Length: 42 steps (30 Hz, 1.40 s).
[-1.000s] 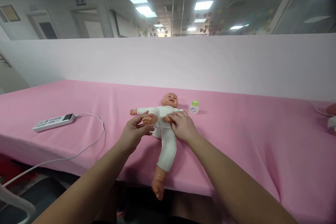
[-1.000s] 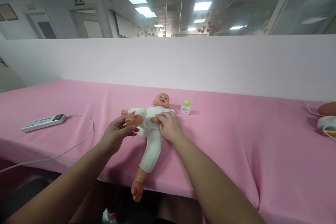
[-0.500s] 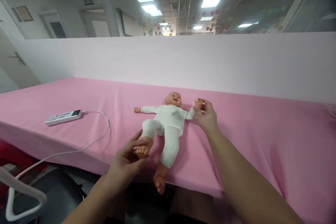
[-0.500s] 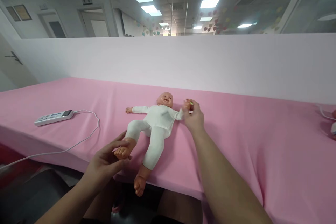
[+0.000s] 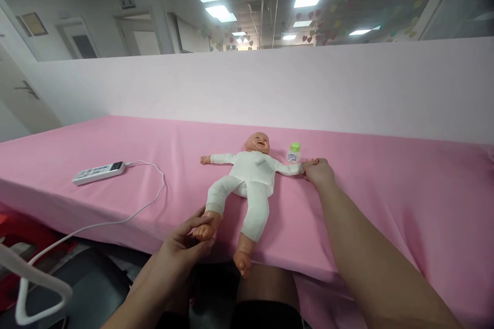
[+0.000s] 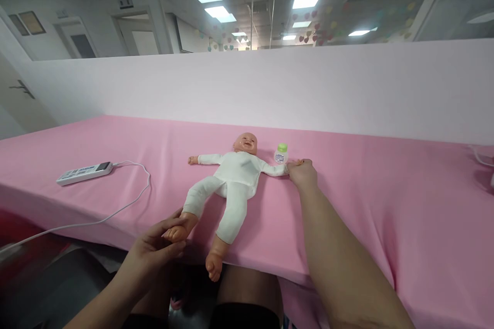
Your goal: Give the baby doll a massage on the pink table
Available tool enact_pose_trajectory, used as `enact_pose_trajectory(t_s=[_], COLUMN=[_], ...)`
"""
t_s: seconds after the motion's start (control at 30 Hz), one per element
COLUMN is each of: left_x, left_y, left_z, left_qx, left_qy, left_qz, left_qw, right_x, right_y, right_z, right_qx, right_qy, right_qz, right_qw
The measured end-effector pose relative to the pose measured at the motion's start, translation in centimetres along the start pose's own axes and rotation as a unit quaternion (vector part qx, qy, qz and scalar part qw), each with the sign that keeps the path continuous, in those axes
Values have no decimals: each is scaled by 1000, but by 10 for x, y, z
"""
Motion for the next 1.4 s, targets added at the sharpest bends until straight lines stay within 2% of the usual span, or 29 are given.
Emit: enact_pose_trajectory(t_s=[0.1,0.23,0.33,0.47,0.53,0.63,0.73,0.83,0.97,1.07,1.17,1.27,1.33,1.4], left_x=[-7,-23,-39,-62,-71,-81,-83,-75,-56,-37,-18,-4,-1,0], left_y=[0,8,18,34,41,51,57,56,41,26,14,8,4,1], left_z=[9,26,35,43,46,47,46,45,40,30,18,7,1,-5], left_qx=[7,1,4,44,55,69,75,45,-4,-14,-12,4,22,41], left_qy=[15,58,78,78,69,62,63,63,89,92,71,31,2,-18], left_qz=[-6,-26,-42,-65,-60,-53,-56,-54,-40,-21,1,14,13,13], left_qw=[1000,998,996,994,994,994,994,996,995,995,997,999,1000,999], right_x=[20,66,98,118,120,119,114,105,84,60,31,8,0,-3], right_y=[1,10,24,37,38,35,35,38,31,15,1,-4,-4,-4], right_z=[-19,-51,-64,-68,-68,-69,-68,-65,-58,-49,-34,-18,-11,-8], right_qx=[-22,-77,-63,59,100,119,114,104,25,-49,-33,50,91,118], right_qy=[-33,-185,-326,-480,-519,-531,-512,-460,-325,-207,-106,28,65,65], right_qz=[3,-18,-81,-131,-150,-161,-155,-112,-52,-4,27,0,-25,-39], right_qw=[999,980,940,866,835,823,837,875,944,977,993,998,993,990])
Point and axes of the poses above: each hand's wrist, its own x-axis away from the middle knuckle, its own y-axis out of the palm, z = x × y, the point moved 1 cm from there along -x, towards the middle knuckle, and after that the axes turned 13 degrees about y, right-handed, at the moved point
